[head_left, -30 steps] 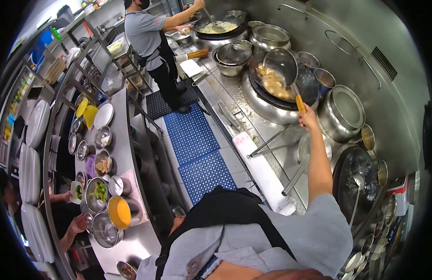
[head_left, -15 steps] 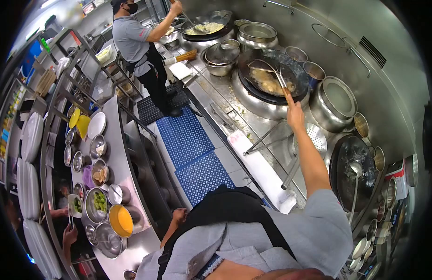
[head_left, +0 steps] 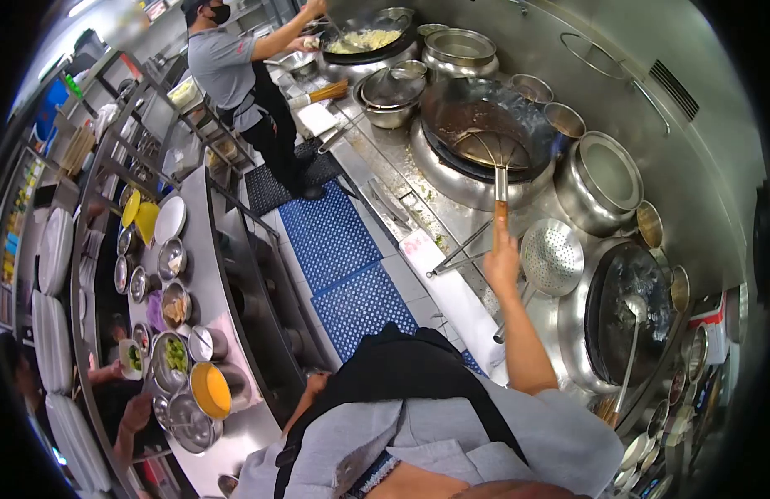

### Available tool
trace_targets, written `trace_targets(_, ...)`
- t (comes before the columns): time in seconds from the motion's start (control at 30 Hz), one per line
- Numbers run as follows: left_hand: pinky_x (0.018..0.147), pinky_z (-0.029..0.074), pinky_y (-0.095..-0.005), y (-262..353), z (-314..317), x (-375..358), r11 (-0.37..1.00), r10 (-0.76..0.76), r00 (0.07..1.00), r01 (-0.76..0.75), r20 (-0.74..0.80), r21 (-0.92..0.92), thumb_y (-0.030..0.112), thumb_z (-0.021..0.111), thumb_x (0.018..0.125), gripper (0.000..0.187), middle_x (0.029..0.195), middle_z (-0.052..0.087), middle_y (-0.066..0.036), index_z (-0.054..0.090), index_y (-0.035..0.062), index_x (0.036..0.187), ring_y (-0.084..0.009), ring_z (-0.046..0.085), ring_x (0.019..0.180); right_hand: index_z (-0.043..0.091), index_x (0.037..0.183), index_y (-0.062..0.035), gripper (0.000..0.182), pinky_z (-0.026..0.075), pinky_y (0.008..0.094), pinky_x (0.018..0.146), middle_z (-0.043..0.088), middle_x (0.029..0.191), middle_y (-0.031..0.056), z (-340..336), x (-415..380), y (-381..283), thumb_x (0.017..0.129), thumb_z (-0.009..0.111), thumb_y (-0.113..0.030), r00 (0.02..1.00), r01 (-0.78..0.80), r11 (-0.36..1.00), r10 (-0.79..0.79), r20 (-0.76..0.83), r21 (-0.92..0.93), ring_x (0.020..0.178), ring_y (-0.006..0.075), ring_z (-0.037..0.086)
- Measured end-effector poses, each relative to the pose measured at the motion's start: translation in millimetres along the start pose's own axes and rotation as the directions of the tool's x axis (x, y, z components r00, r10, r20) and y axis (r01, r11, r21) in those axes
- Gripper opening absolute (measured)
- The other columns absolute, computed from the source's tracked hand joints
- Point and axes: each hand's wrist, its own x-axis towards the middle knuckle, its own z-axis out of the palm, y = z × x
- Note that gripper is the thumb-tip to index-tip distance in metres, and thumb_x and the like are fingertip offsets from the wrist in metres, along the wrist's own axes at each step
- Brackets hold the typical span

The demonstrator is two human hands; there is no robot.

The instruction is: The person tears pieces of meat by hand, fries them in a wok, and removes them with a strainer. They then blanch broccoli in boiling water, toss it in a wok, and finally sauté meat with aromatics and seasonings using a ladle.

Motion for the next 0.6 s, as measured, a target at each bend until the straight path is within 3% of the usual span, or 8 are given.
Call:
trace_targets(0.07,0.057,0.053,-0.037,19.0,-20.7,8.3,0.972,0.23,0.973,-0.229,-0.023,0.048,0.032,0.056,0.094,0.032,0.069,0.069,-0.011,0.073,0.0069,0.085,-0.022,0.068,0.062,0.034,0.153,-0.0214,0.083,0.047,0.0484,0.095,0.051,0.123,0.0279,22.6,2.3,-23.9,0.079,0.062,0.002,1.0,0.008,0.989,-0.008,-0.003,0.149,0.109,0.0439,0.057)
trace_targets(0.1,0.05,0.05,-0.0346,74.4,-40.7,5.2,0.981,-0.032,0.999,0.029,-0.011,-0.194,0.029,0.055,0.096,0.034,0.059,0.063,-0.01,0.066,0.0047,0.074,-0.0197,0.063,0.055,0.029,0.153,-0.007,0.08,0.038,0.0464,0.109,0.042,0.142,0.0318,40.8,7.2,-21.8,0.08,0.058,0.002,0.993,0.117,0.977,-0.119,0.002,0.177,0.129,0.0443,0.046)
trace_targets(0.17,0.048,0.046,-0.0323,112.3,-58.3,23.3,0.91,-0.062,0.985,-0.011,-0.163,-0.414,0.027,0.05,0.099,0.028,0.062,0.062,-0.005,0.065,0.0044,0.091,-0.0157,0.058,0.051,0.021,0.152,0.0059,0.078,0.024,0.0422,0.119,0.03,0.153,0.0313,89.3,23.6,-8.1,0.082,0.056,-0.001,0.897,0.441,0.896,-0.438,-0.066,0.053,0.142,0.0426,0.031)
trace_targets(0.2,0.049,0.045,-0.0308,98.5,-65.5,49.6,0.985,0.137,0.901,-0.169,-0.411,-0.041,0.025,0.056,0.098,0.025,0.06,0.06,-0.004,0.065,0.0036,0.091,-0.0134,0.055,0.051,0.016,0.151,0.01,0.079,0.017,0.0393,0.122,0.028,0.155,0.0297,84.5,16.7,-31.1,0.083,0.054,-0.003,0.944,0.309,0.933,-0.325,0.061,0.182,0.146,0.0403,0.026)
trace_targets(0.23,0.05,0.044,-0.0302,152.4,-95.0,41.4,0.935,-0.094,0.861,-0.096,-0.5,-0.341,0.028,0.063,0.094,0.033,0.057,0.059,-0.003,0.063,0.0049,0.07,-0.0137,0.056,0.051,0.016,0.152,0.0086,0.08,0.017,0.0381,0.122,0.028,0.155,0.0292,107.4,23.9,-18.6,0.083,0.055,-0.005,0.927,0.356,0.91,-0.373,0.042,0.214,0.146,0.0387,0.026)
trace_targets(0.37,0.051,0.047,-0.0264,210.3,-194.2,61.1,0.606,-0.305,0.651,-0.43,-0.695,-0.669,0.022,0.06,0.096,0.023,0.072,0.067,-0.006,0.07,0.0022,0.09,-0.0118,0.06,0.058,0.016,0.155,0.0006,0.087,0.03,0.0417,0.115,0.035,0.152,0.03,117.6,19.3,-9.7,0.086,0.067,-0.01,0.925,0.365,0.897,-0.38,0.012,0.25,0.141,0.0374,0.037)
trace_targets(0.5,0.059,0.056,-0.03,191.2,-295.8,75.1,0.137,-0.566,0.558,-0.662,-0.607,-0.737,0.019,0.049,0.102,0.026,0.088,0.068,-0.012,0.058,0.0002,0.116,-0.0176,0.065,0.067,0.019,0.156,-0.0079,0.086,0.044,0.0469,0.099,0.045,0.139,0.0289,109.7,20.5,-5.3,0.087,0.07,-0.016,0.947,-0.128,0.845,-0.051,0.316,0.52,0.117,0.0357,0.053)
trace_targets(0.6,0.06,0.058,-0.0343,145.9,-359.3,88.0,-0.154,-0.726,0.504,-0.782,-0.468,-0.604,0.023,0.046,0.102,0.035,0.088,0.065,-0.02,0.044,-0.002,0.126,-0.0246,0.065,0.067,0.028,0.153,-0.0079,0.076,0.051,0.0412,0.085,0.056,0.12,0.0229,105.0,16.5,-7.0,0.089,0.069,-0.015,0.995,0.093,0.96,-0.097,0.002,0.264,0.096,0.0261,0.06)
